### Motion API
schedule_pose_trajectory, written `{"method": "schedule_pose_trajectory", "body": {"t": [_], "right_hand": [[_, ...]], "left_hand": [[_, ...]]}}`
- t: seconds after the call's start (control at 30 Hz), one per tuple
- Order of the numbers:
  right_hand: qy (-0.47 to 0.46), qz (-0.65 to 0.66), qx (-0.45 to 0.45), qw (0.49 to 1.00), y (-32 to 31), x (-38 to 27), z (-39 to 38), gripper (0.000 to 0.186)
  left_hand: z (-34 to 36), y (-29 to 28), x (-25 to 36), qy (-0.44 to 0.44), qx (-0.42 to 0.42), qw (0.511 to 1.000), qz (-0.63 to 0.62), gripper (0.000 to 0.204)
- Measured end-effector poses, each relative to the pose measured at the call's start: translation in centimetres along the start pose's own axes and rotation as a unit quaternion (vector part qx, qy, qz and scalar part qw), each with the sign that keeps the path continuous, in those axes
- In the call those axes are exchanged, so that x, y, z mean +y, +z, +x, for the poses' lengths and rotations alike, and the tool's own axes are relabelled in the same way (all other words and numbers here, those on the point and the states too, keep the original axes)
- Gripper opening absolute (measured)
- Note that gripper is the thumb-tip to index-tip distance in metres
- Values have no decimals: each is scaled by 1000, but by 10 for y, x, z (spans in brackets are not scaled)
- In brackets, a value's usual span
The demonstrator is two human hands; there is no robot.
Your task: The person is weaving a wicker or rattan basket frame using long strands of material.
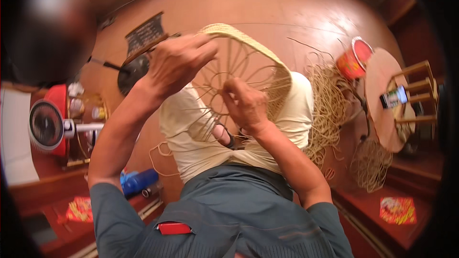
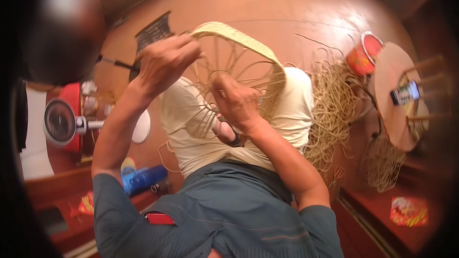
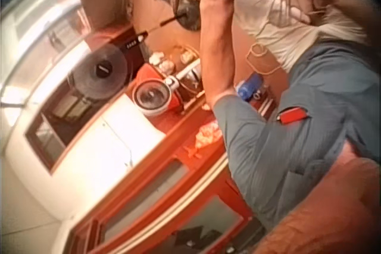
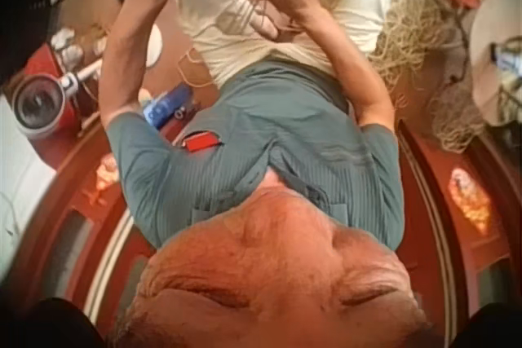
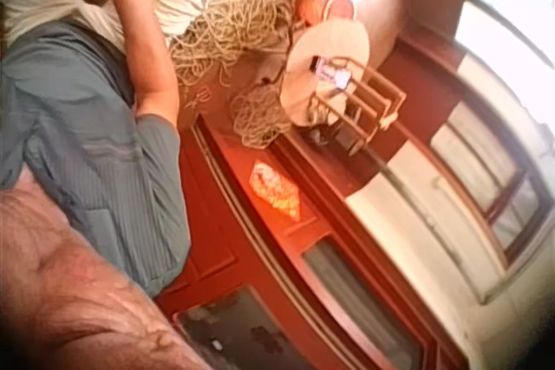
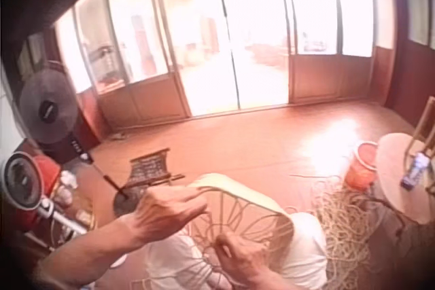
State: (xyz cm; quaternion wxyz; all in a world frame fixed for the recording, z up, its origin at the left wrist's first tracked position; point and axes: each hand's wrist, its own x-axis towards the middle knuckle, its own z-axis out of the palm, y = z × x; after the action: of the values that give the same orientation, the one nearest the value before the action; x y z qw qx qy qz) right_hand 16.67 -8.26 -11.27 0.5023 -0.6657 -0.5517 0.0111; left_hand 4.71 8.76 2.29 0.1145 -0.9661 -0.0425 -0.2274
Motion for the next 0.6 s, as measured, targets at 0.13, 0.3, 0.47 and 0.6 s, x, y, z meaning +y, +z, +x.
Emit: {"method": "schedule_pose_trajectory", "body": {"t": [0.13,0.3,0.47,0.6], "right_hand": [[-21,12,-30,999,5,-4,1,19],[-25,-12,-27,999,7,-3,3,20],[-16,-6,-31,999,6,-5,4,19],[-9,-2,-42,999,3,-9,7,19]], "left_hand": [[8,-6,-18,-29,28,999,11,22],[10,3,-29,-84,56,993,-56,21],[10,10,-26,-127,70,983,-113,19],[11,10,-25,-143,53,982,-112,20]]}}
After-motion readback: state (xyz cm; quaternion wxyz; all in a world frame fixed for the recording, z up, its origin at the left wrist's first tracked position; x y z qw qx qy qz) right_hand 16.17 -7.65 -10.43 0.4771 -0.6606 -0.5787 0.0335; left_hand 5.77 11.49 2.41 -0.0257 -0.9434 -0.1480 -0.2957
